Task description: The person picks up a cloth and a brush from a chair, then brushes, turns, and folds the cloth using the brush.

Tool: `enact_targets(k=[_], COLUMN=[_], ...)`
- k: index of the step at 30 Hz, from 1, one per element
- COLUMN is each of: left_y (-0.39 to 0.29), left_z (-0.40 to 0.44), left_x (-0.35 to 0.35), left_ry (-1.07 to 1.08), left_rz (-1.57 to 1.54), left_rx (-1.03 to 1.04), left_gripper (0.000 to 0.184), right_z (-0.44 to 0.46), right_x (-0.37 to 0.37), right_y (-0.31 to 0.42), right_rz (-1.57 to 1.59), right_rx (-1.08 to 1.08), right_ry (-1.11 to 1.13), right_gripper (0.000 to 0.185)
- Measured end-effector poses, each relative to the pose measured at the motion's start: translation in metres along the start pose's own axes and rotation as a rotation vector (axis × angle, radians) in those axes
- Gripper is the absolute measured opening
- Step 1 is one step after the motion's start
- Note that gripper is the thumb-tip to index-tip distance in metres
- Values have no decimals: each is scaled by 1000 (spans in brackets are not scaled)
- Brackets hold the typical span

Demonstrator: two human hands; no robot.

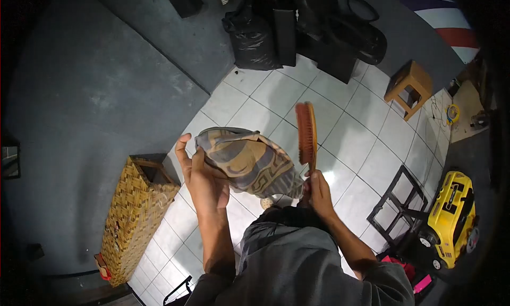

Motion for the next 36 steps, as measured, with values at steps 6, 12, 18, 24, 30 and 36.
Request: enact_targets(k=[6,12,18,24,30,36], left_y=[-1,-22,-5,65,95,96], left_z=[-3,-7,-20,-68,-78,-61], left_x=[33,25,5,-22,-59,-144], left_ry=[142,212,110,240,350,35], left_rz=[-111,-168,125,432,493,632], left_rx=[43,221,212,-278,-167,-32], left_gripper=[20,22,34,22,23,16], right_z=[-3,20,24,10,2,11], right_x=[36,-33,-56,19,34,-29], right_y=[-2,-169,-156,56,58,11], right_rz=[-234,-1115,-606,97,112,94], right_rx=[-248,288,272,52,278,163], right_ry=[308,436,-107,195,185,10], right_gripper=[25,23,38,34,23,19])
Point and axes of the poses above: each hand's wrist, its own z-axis towards the middle knuckle, its own x-axis out of the palm, y = z × x, the point moved 1 cm from there along z, towards the middle knuckle, and after that the axes turned 7 degrees about y, right-handed, at the moved point
